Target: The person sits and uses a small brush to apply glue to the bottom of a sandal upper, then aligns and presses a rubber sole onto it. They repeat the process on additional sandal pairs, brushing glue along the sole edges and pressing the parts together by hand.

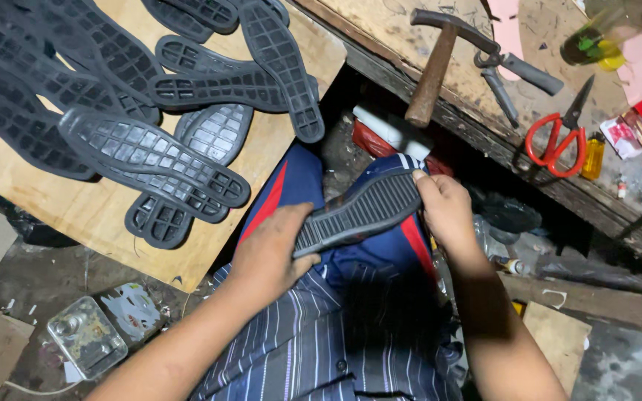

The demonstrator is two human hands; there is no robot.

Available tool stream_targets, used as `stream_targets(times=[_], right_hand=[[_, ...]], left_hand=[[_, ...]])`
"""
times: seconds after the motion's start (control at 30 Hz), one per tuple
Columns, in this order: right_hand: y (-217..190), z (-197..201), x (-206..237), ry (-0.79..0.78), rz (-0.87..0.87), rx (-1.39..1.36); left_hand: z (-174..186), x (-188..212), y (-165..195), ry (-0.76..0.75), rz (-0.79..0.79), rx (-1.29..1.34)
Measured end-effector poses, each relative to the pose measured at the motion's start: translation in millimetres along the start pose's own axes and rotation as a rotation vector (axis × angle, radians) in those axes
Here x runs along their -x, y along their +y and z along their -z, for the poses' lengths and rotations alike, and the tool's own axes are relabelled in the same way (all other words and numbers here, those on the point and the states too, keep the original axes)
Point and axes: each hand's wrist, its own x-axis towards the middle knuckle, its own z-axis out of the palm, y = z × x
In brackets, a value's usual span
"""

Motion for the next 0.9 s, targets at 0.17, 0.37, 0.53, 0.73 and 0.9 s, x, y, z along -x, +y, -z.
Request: stream_targets(times=[0.17,0.37,0.53,0.73,0.9], right_hand=[[21.7,3.5,8.8,-0.011,-0.152,-0.228],[18.4,-7.2,14.5,-0.025,-0.042,-0.208],[16.7,-8.6,15.6,-0.027,-0.027,-0.197],[17.0,-8.6,17.9,-0.020,-0.027,-0.213],[19.0,-8.5,18.9,-0.003,-0.022,-0.194]], left_hand=[[12.3,-18.4,-10.0,-0.037,-0.071,0.069],[19.1,-32.5,-25.9,-0.052,-0.272,0.066],[12.3,-40.1,-39.4,-0.064,-0.258,0.134],[8.9,-44.0,-49.3,-0.091,-0.270,0.134],[9.2,-44.4,-47.8,-0.105,-0.283,0.135]])
